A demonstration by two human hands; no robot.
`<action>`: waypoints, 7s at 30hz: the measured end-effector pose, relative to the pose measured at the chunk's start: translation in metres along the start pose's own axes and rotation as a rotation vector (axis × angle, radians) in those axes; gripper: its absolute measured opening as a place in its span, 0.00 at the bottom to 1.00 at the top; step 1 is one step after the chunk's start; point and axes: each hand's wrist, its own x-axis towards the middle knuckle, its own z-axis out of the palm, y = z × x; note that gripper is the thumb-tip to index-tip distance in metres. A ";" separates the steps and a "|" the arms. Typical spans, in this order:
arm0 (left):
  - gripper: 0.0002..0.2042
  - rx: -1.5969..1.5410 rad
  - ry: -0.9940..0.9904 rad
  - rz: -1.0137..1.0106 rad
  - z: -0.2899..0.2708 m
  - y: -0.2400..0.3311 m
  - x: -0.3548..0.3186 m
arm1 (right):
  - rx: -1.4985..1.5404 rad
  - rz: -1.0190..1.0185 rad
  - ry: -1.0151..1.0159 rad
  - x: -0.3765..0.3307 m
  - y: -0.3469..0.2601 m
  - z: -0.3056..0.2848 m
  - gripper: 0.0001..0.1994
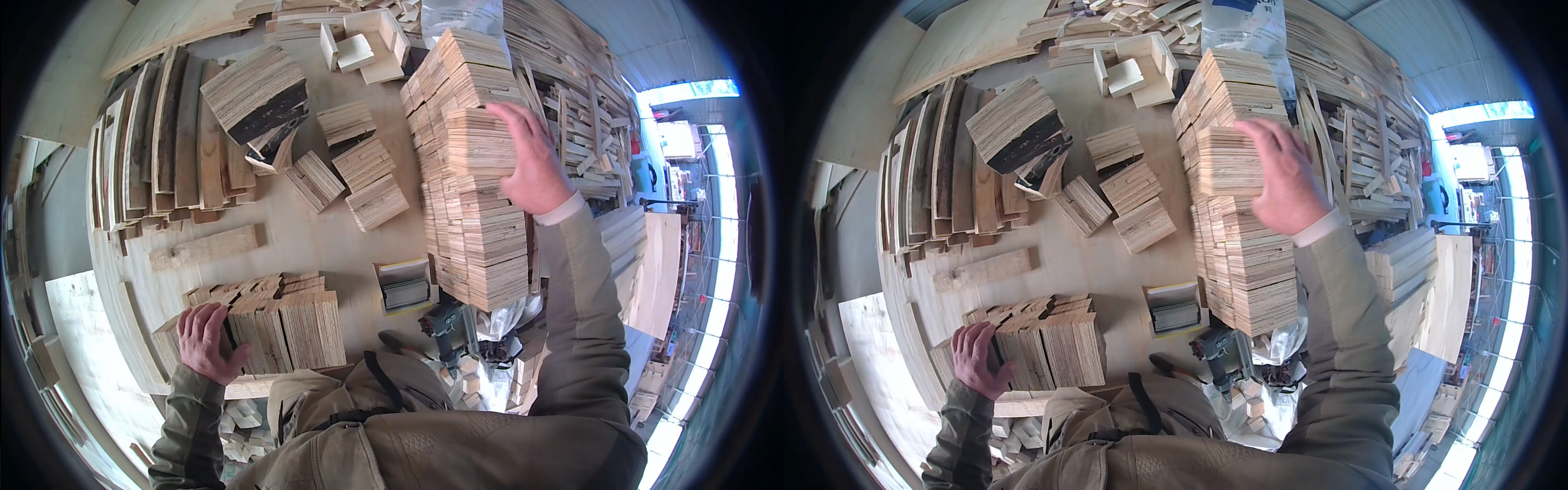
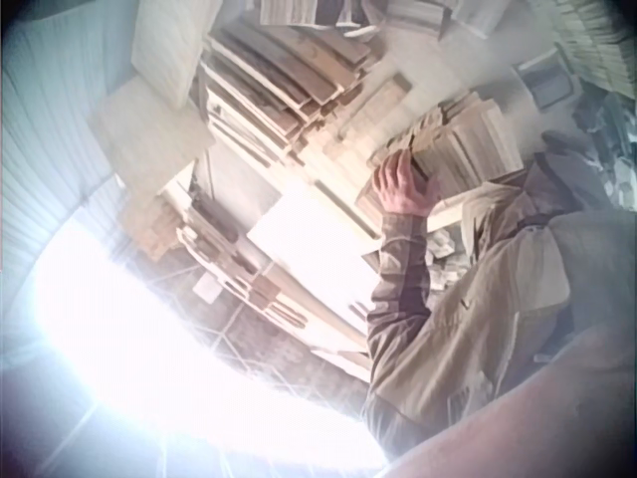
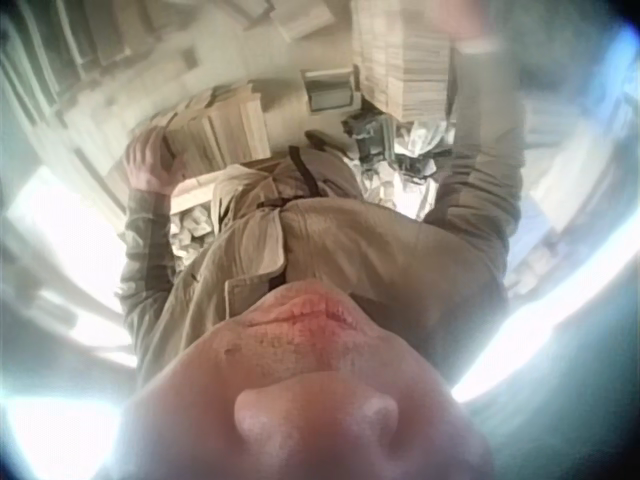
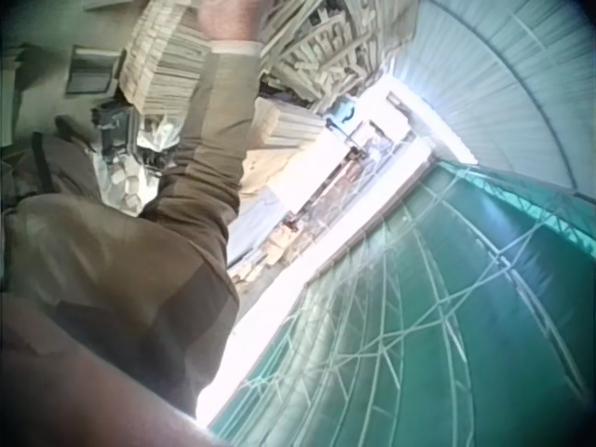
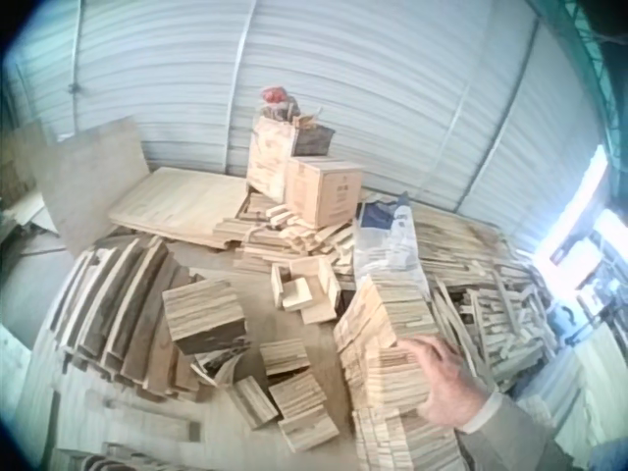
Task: The person stacks small wooden blocks on a workbench, aligning them into neat piles. They then use pliers to remove a nail from one block and place it with the others.
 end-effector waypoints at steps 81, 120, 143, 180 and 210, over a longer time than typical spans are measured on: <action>0.38 -0.025 -0.022 -0.003 -0.002 -0.005 -0.001 | 0.180 0.575 -0.138 -0.006 -0.121 0.227 0.64; 0.38 -0.014 0.011 0.008 0.003 -0.003 -0.002 | 0.324 0.723 0.029 -0.045 0.039 0.043 0.64; 0.39 -0.066 -0.033 -0.035 -0.007 -0.002 0.000 | 0.263 0.300 0.281 -0.020 -0.082 0.027 0.56; 0.38 -0.033 0.016 0.014 0.001 0.000 0.001 | 0.446 0.403 0.099 -0.167 -0.106 -0.004 0.59; 0.39 0.039 -0.016 0.017 0.008 -0.008 -0.007 | 0.317 0.615 0.271 -0.193 -0.016 0.056 0.55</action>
